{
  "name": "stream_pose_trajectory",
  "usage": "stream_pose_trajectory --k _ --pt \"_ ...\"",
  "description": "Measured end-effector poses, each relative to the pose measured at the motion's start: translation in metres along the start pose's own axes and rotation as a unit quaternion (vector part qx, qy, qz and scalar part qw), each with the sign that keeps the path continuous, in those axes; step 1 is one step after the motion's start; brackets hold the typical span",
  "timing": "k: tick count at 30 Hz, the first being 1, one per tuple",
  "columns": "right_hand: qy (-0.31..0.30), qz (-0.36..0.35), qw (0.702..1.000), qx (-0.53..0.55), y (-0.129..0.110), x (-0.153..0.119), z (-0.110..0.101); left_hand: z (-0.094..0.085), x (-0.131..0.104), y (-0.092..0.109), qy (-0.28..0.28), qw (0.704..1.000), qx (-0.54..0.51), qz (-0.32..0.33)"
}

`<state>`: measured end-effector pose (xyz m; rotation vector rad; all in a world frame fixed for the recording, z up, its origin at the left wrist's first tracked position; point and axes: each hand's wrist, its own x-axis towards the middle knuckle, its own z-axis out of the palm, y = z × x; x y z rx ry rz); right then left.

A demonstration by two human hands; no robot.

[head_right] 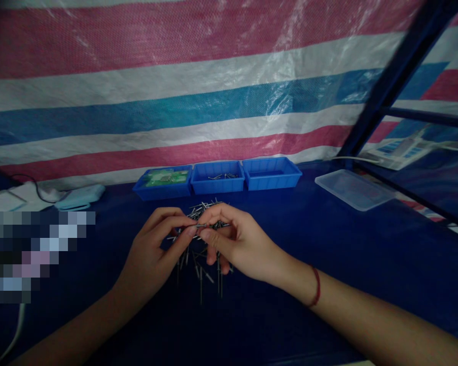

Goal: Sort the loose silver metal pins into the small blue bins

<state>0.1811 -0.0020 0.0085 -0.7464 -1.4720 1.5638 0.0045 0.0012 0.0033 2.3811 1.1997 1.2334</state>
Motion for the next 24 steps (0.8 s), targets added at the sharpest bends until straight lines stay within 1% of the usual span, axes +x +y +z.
stream_pose_trajectory --k 3,5,6,7,8,11,13,14,17,18,20,21,22,24 --pt "0.012 -0.036 0.999 -0.038 0.000 -0.001 0.001 0.000 -0.001 -0.002 -0.017 1.000 -0.010 -0.004" --pt "0.022 -0.066 0.992 -0.101 -0.001 -0.002 0.001 0.000 -0.001 -0.003 -0.037 0.999 -0.022 -0.006" --pt "0.028 -0.088 0.985 -0.148 -0.002 -0.002 0.000 0.000 -0.001 -0.003 -0.047 0.998 -0.029 -0.006" --pt "0.033 -0.116 0.971 -0.206 -0.003 -0.003 0.000 0.000 -0.001 -0.002 -0.057 0.998 -0.037 -0.007" --pt "0.038 -0.147 0.951 -0.269 -0.004 -0.004 -0.001 0.000 -0.001 -0.002 -0.067 0.997 -0.045 -0.008" --pt "0.043 -0.227 0.873 -0.429 -0.008 -0.006 -0.003 0.001 -0.001 0.001 -0.094 0.993 -0.071 -0.015" --pt "0.052 -0.248 0.834 -0.491 -0.012 -0.005 -0.006 0.002 -0.001 0.002 -0.098 0.992 -0.081 -0.027" --pt "0.068 -0.253 0.818 -0.512 -0.015 -0.003 -0.009 0.002 -0.002 0.002 -0.096 0.991 -0.082 -0.034" --pt "0.161 -0.271 0.774 -0.550 -0.024 0.014 -0.023 0.003 -0.003 0.000 -0.093 0.992 -0.076 -0.048" --pt "0.196 -0.273 0.761 -0.555 -0.027 0.024 -0.030 0.003 -0.003 -0.001 -0.097 0.991 -0.074 -0.048" --pt "0.240 -0.278 0.736 -0.569 -0.031 0.046 -0.045 0.003 -0.003 -0.004 -0.106 0.991 -0.067 -0.040" --pt "0.245 -0.264 0.730 -0.581 -0.032 0.058 -0.053 0.002 -0.003 -0.005 -0.109 0.991 -0.063 -0.034" --pt "0.236 -0.242 0.727 -0.597 -0.031 0.068 -0.060 0.002 -0.002 -0.007 -0.112 0.992 -0.058 -0.027" --pt "0.225 -0.216 0.729 -0.609 -0.027 0.083 -0.070 0.001 -0.001 -0.010 -0.116 0.992 -0.045 -0.018"
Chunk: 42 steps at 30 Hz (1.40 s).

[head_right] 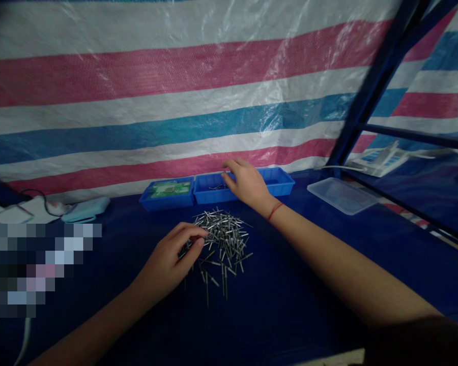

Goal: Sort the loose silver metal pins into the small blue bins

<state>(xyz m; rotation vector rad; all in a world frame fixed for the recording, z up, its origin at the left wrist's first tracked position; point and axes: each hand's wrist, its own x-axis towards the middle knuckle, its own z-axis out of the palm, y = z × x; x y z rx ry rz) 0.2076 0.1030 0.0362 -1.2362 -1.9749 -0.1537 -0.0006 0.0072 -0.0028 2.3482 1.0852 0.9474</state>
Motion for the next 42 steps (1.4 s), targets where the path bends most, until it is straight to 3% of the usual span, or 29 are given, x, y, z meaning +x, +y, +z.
stream_pose_trajectory --k 3,9,13,23,42 --pt "-0.032 0.015 0.999 -0.002 0.004 -0.006 0.005 -0.003 0.002 -0.005 -0.002 1.000 0.024 0.005" --pt "-0.123 0.043 0.990 0.054 -0.007 -0.054 -0.014 -0.004 0.000 -0.008 -0.028 0.996 0.076 0.032" --pt "-0.169 0.080 0.976 0.112 -0.006 -0.070 -0.018 0.003 0.001 -0.002 -0.058 0.988 0.127 0.066" --pt "-0.170 0.052 0.976 0.122 -0.023 -0.071 -0.030 0.020 0.008 0.008 -0.101 0.958 0.218 0.157" --pt "-0.185 0.017 0.977 0.101 -0.026 -0.075 -0.031 0.014 0.009 0.009 -0.107 0.960 0.218 0.140"
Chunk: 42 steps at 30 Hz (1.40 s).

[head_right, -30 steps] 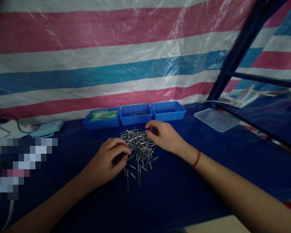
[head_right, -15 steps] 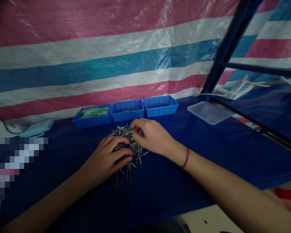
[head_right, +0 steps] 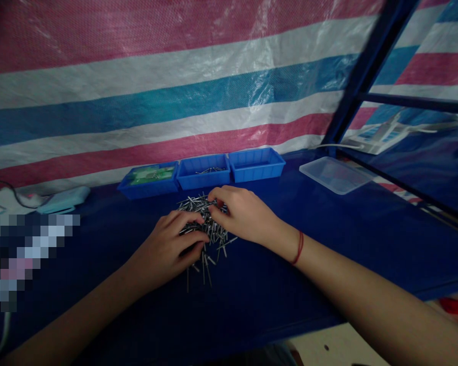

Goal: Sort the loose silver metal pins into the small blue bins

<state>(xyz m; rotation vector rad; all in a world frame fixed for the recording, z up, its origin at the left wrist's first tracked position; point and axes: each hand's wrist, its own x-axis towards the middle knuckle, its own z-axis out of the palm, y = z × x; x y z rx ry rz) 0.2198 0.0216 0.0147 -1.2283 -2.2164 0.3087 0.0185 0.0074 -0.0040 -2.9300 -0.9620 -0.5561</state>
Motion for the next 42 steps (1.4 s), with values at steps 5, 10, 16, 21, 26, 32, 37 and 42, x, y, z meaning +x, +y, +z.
stream_pose_trajectory --k 5,10,16,21,26,32,37,42 --pt "-0.007 -0.004 1.000 0.000 -0.001 -0.001 0.001 0.003 0.002 0.000 0.010 1.000 0.019 0.001" --pt "-0.012 -0.010 1.000 -0.004 -0.002 0.000 0.001 0.003 0.004 -0.003 0.018 0.999 0.050 0.009" --pt "-0.025 -0.016 1.000 -0.010 -0.003 -0.001 0.001 -0.012 0.014 0.001 -0.052 0.993 0.101 0.023" --pt "-0.032 -0.018 0.999 -0.015 -0.003 -0.002 0.001 -0.014 0.022 0.001 -0.078 0.991 0.110 0.018" --pt "-0.040 -0.017 0.999 -0.018 -0.004 -0.003 0.001 -0.005 0.020 -0.002 -0.055 0.998 0.040 -0.001" --pt "-0.048 -0.014 0.998 -0.024 -0.004 -0.003 0.002 -0.001 0.016 0.002 -0.038 0.998 0.027 -0.037" --pt "-0.044 -0.015 0.999 -0.026 -0.005 -0.003 0.002 0.003 0.014 0.003 -0.036 0.994 0.084 -0.052" --pt "-0.032 -0.026 0.999 -0.023 -0.006 -0.002 0.000 0.002 0.011 -0.001 -0.024 0.996 0.070 -0.055"
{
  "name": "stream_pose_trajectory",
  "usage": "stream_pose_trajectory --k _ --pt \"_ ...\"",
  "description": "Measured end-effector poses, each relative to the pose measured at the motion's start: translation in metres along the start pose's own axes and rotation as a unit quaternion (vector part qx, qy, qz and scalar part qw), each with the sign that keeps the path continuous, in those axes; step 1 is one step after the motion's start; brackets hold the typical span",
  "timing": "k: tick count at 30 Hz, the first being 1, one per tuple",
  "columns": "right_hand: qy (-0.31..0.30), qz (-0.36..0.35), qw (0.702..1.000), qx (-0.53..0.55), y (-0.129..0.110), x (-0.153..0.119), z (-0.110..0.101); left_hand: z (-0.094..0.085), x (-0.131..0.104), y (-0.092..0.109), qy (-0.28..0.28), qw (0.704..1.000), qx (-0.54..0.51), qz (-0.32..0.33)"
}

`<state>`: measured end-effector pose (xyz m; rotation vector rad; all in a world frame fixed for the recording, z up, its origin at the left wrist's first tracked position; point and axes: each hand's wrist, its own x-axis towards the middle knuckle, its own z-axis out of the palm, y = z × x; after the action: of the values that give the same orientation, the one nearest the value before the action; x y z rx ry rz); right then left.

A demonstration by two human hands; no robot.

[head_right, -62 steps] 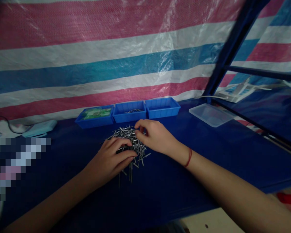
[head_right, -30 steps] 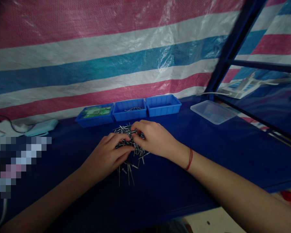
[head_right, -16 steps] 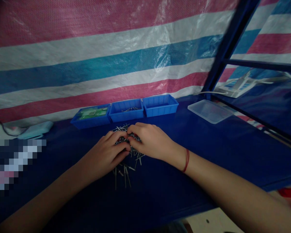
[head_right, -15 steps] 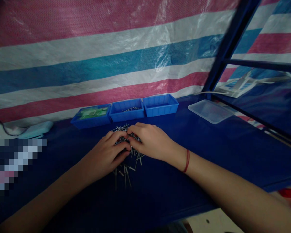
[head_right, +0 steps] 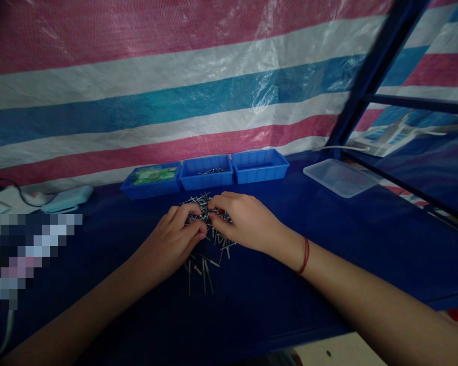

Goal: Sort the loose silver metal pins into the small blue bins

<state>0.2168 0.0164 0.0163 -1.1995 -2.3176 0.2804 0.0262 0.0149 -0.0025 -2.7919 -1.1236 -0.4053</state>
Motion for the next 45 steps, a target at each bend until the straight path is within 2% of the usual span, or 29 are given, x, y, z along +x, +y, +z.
stream_pose_trajectory --k 8,12,15,17,21,25,28,32,38,45 --pt "-0.005 -0.001 1.000 0.005 0.000 -0.001 0.003 -0.004 0.001 0.000 -0.013 1.000 -0.005 0.007" --pt "0.017 0.000 0.999 0.032 0.001 0.001 0.003 -0.003 0.001 -0.002 0.027 0.995 -0.092 -0.007" --pt "0.056 0.015 0.995 0.076 -0.002 0.001 0.002 -0.003 0.003 -0.004 0.091 0.970 -0.219 -0.057" --pt "0.078 0.027 0.988 0.130 -0.005 0.001 0.003 -0.003 0.004 -0.005 0.114 0.945 -0.292 -0.099" --pt "0.083 0.032 0.962 0.256 -0.012 -0.001 0.006 -0.004 0.005 -0.003 0.106 0.900 -0.398 -0.147" --pt "0.093 0.028 0.947 0.305 -0.015 -0.002 0.007 -0.007 0.004 0.001 0.072 0.875 -0.454 -0.150" --pt "0.102 0.033 0.936 0.337 -0.014 -0.002 0.006 -0.008 0.004 0.004 0.068 0.864 -0.477 -0.149" --pt "0.111 0.036 0.931 0.347 -0.014 -0.002 0.003 -0.007 0.003 0.008 0.096 0.862 -0.471 -0.159" --pt "0.085 0.088 0.914 0.387 -0.018 -0.003 0.004 -0.007 0.001 0.011 0.116 0.865 -0.454 -0.179" --pt "0.108 0.040 0.946 0.303 -0.020 -0.006 0.003 -0.003 0.000 0.015 0.138 0.868 -0.443 -0.175"
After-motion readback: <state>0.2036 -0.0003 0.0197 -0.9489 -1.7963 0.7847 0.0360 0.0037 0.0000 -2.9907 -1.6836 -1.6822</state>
